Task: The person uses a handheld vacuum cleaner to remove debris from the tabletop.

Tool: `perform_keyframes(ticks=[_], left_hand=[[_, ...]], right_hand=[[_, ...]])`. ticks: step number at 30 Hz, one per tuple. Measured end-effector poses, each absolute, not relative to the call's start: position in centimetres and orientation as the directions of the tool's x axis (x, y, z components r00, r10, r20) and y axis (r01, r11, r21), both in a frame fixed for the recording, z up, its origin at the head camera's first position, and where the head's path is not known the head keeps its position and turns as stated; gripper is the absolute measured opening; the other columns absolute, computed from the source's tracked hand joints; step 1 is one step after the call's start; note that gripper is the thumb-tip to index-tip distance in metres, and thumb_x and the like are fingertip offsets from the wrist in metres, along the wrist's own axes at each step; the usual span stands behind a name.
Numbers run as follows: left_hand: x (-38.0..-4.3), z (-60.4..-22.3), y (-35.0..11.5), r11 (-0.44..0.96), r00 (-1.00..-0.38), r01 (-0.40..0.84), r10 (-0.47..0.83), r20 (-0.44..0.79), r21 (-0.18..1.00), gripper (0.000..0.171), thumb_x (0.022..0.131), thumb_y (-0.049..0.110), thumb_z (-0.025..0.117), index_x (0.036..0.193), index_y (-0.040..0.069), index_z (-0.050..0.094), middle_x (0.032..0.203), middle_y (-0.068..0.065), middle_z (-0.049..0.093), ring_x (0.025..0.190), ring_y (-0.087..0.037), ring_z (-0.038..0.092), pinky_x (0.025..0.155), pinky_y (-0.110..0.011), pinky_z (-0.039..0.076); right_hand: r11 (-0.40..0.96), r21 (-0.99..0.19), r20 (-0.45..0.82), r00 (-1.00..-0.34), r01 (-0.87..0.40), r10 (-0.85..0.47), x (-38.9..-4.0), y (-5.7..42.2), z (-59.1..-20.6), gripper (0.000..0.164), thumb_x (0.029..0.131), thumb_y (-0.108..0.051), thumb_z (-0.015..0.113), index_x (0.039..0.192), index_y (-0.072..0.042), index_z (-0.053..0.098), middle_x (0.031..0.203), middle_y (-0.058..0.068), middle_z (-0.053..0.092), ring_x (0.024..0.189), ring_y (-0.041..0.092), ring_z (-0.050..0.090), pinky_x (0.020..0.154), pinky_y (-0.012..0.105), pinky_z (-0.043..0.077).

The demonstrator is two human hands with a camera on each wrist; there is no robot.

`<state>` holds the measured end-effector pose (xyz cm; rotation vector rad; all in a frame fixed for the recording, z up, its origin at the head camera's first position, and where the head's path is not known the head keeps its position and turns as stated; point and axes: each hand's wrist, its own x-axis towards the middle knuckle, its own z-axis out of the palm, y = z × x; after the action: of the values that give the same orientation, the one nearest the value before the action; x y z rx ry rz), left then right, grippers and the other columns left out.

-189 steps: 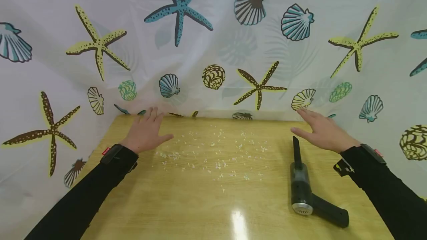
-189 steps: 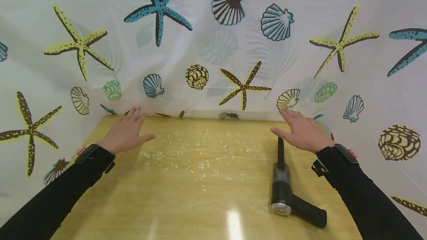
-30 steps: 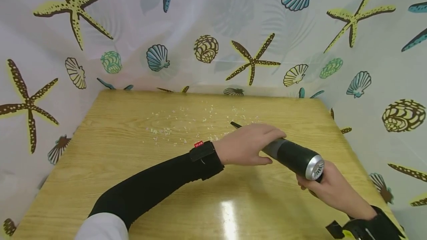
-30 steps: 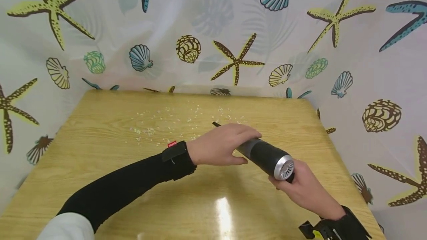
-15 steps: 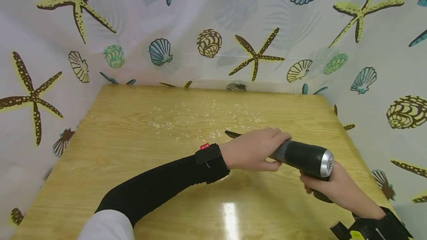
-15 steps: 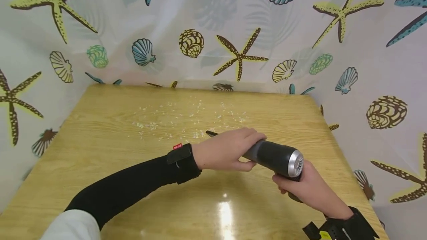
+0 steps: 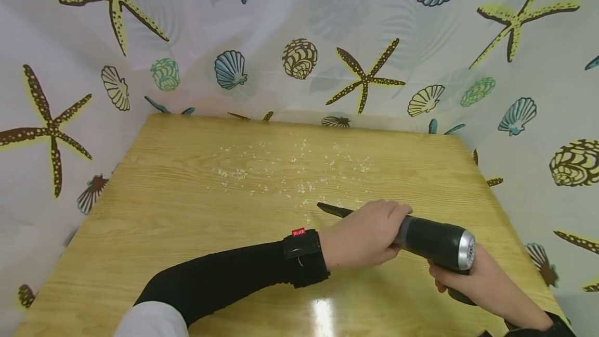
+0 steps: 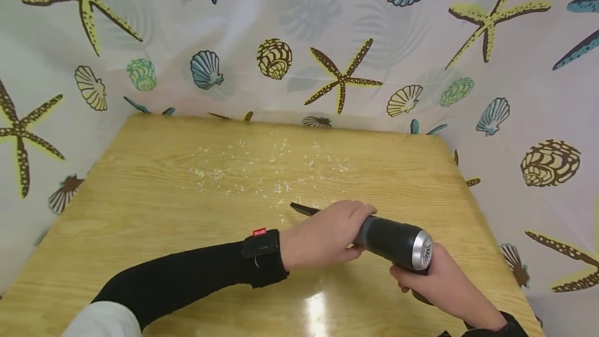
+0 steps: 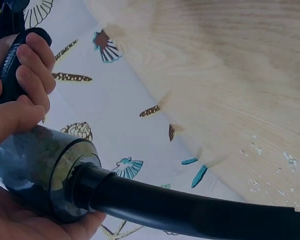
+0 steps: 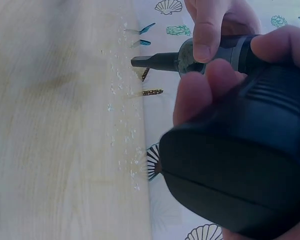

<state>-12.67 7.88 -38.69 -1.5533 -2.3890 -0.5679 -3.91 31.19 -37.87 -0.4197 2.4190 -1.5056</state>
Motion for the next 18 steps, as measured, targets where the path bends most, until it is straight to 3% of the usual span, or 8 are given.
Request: perform_keyframes(ticks=[9, 18], left_hand=[[-12.0, -39.6, 7.5, 0.369, -0.409, 0.912, 0.830, 0.378, 0.179, 0.039, 0.081, 0.025, 0.066, 0.108, 0.004, 0.048, 0.092, -0.001, 0.055, 0.084, -0.010, 0.051, 0.080, -0.025, 0.048], [-12.0, -40.5, 7.0, 0.384, -0.407, 0.913, 0.842, 0.354, 0.138, 0.039, 0.081, 0.028, 0.066, 0.107, 0.005, 0.048, 0.092, -0.001, 0.055, 0.084, -0.009, 0.051, 0.080, -0.025, 0.049]], right_hand=[[0.424, -0.905, -0.134, -0.918, -0.040, -0.373, -3.9, 30.8, -38.8, 0.032, 0.089, 0.001, 0.061, 0.116, -0.012, 0.049, 0.074, 0.019, 0.059, 0.057, 0.029, 0.059, 0.050, 0.040, 0.053], [0.437, -0.899, -0.159, -0.902, -0.036, -0.401, -4.3, 30.7, -39.7, 0.041, 0.089, -0.001, 0.062, 0.126, -0.012, 0.045, 0.070, 0.017, 0.061, 0.055, 0.028, 0.060, 0.049, 0.042, 0.054]])
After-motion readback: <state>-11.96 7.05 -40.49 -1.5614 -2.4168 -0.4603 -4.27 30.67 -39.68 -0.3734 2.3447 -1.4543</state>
